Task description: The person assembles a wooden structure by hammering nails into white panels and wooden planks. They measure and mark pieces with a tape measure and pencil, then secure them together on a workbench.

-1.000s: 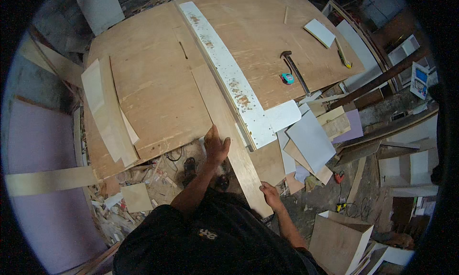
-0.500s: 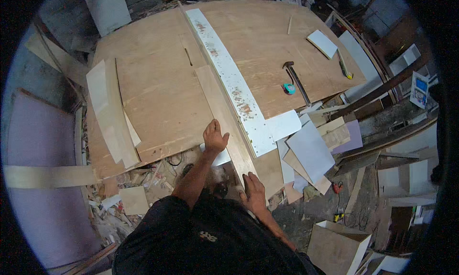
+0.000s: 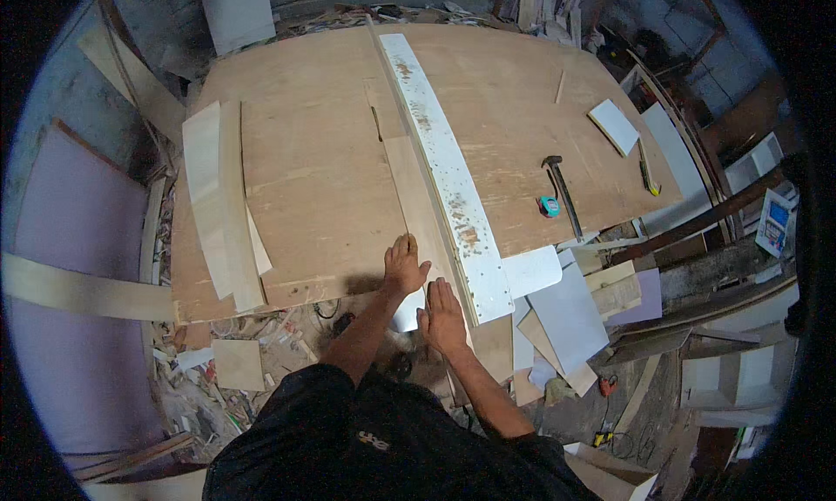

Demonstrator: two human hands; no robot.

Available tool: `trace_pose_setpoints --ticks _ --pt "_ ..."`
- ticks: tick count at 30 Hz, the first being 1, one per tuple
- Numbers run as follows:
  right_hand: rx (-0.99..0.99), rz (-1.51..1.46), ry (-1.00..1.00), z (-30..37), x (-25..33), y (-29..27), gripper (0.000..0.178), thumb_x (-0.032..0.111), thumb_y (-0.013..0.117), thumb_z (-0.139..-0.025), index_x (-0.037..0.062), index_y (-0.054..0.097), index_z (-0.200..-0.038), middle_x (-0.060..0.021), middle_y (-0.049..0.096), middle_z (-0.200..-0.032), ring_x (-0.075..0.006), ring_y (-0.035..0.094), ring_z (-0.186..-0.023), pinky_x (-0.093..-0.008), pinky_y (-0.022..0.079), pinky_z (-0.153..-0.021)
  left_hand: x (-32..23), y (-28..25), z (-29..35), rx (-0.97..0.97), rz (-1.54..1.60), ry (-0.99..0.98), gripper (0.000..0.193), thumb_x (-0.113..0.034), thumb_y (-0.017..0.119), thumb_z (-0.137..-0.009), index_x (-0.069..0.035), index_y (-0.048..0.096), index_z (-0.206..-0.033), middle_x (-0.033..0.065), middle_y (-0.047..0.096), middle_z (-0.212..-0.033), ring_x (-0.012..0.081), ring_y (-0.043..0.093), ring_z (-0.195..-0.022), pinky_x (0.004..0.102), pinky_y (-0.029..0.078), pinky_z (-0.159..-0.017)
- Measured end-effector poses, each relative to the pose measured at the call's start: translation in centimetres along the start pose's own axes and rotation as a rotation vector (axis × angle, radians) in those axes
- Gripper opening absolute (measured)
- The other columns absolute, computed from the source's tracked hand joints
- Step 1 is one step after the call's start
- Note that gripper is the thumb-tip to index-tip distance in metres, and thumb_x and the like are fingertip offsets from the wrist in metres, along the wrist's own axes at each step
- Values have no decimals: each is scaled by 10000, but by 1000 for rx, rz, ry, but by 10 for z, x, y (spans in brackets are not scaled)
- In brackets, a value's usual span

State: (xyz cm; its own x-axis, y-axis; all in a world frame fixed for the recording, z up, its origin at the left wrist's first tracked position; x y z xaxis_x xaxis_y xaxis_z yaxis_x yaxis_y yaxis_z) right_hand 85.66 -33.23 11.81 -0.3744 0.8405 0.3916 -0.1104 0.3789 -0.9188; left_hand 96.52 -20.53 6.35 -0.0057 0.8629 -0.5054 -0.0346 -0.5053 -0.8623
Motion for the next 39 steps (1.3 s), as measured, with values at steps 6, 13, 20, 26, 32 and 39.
trace_pose_setpoints --ticks 6,13,20,26,32,39 --pt "-22 132 -32 -48 -4 17 666 276 566 -988 -63 379 -1530 -287 383 -1588 -398 385 -1478 -488 343 -1188 8 -5 -4 -86 -10 51 753 -354 667 -920 72 433 -1495 240 443 -1539 365 384 -1456 545 276 -1186" --pt "-73 194 -46 -63 -4 18 571 218 519 -1009 -65 442 -1499 -257 432 -1573 -379 410 -1472 -483 363 -1175 14 -26 -19 -99 44 31 572 -319 564 -1000 33 522 -1449 166 503 -1506 303 412 -1433 483 278 -1187" --pt "-18 233 -39 -70 0 15 546 222 496 -1029 -67 454 -1490 -264 442 -1562 -387 428 -1457 -481 378 -1163 12 -28 -19 -149 82 11 573 -302 577 -994 42 515 -1449 189 505 -1500 317 407 -1444 500 290 -1181" --pt "-20 205 -38 -73 -2 16 552 239 490 -1034 -59 447 -1497 -264 436 -1567 -380 427 -1460 -487 370 -1169 13 -27 -23 -113 53 8 574 -301 547 -1014 39 490 -1473 173 487 -1522 306 399 -1446 482 264 -1198" --pt "-28 208 -19 -81 -4 19 550 254 496 -1034 -26 453 -1506 -233 425 -1587 -353 414 -1475 -498 349 -1182 16 -30 -31 -132 43 -11 570 -303 567 -1003 32 505 -1461 163 485 -1521 311 402 -1433 479 271 -1192" --pt "38 175 14 -91 -7 22 563 266 490 -1040 -3 428 -1530 -204 376 -1626 -329 345 -1519 -517 307 -1208 19 -31 -41 -132 31 -41 586 -317 581 -997 13 503 -1475 137 495 -1515 315 413 -1411 480 287 -1177"
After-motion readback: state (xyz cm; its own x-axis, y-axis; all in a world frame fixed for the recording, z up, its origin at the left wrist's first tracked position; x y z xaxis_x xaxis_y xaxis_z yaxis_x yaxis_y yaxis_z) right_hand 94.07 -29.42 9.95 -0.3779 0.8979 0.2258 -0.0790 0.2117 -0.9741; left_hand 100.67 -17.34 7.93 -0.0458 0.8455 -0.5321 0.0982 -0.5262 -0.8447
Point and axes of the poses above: each hand's wrist, its own z-axis away from the middle knuckle, its own y-axis out of the palm, x = y × z, the point moved 7 cm from there along -z, towards the middle knuckle
